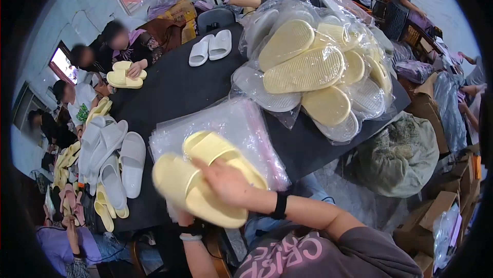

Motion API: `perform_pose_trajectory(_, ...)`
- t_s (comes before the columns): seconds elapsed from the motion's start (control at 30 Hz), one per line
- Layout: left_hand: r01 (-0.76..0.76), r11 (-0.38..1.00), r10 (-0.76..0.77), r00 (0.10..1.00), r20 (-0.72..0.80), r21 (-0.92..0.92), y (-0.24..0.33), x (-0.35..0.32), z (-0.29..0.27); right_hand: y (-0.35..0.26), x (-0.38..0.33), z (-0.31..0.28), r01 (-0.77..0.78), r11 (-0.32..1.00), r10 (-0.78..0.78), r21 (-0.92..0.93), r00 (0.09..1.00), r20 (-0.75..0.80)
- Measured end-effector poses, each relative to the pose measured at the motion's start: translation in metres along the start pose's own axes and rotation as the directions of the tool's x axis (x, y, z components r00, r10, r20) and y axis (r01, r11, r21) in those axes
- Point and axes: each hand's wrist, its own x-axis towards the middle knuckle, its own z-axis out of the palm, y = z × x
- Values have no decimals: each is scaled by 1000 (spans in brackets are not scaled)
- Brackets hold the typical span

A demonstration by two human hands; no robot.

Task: The person places pairs of yellow and white plastic slippers into clear plastic bags on a table. The person repeatedly picks up slippers, inserts them into bags, and sets the packaged pairs aside. Other people are visible in the background performing similar tasks.

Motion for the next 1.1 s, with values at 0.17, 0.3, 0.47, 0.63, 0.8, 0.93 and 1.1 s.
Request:
perform_pose_trajectory(0.17,191,944,-247,951,-188,-270,24,13,-25,70,8,15,-85,962,38,-260,982,-182)
perform_pose_trajectory(0.3,137,961,-173,976,-134,-241,19,19,-25,64,-14,-2,142,989,-145,-29,970,-193)
perform_pose_trajectory(0.47,296,847,-308,950,46,-441,19,12,-51,82,-56,2,90,996,-89,-1,986,-138)
perform_pose_trajectory(0.63,87,909,-187,959,-213,-408,78,-9,-155,98,-83,-17,95,992,-121,-83,907,-403)
perform_pose_trajectory(0.8,-430,782,361,902,-235,-451,95,30,-144,115,-87,-8,9,999,1,34,956,-295)
perform_pose_trajectory(0.93,-419,827,376,908,-185,-374,121,52,-131,133,-88,9,53,998,-62,-36,941,-334)
perform_pose_trajectory(1.1,-283,861,287,956,-57,-422,126,70,-122,134,-93,2,116,984,-70,133,948,-310)
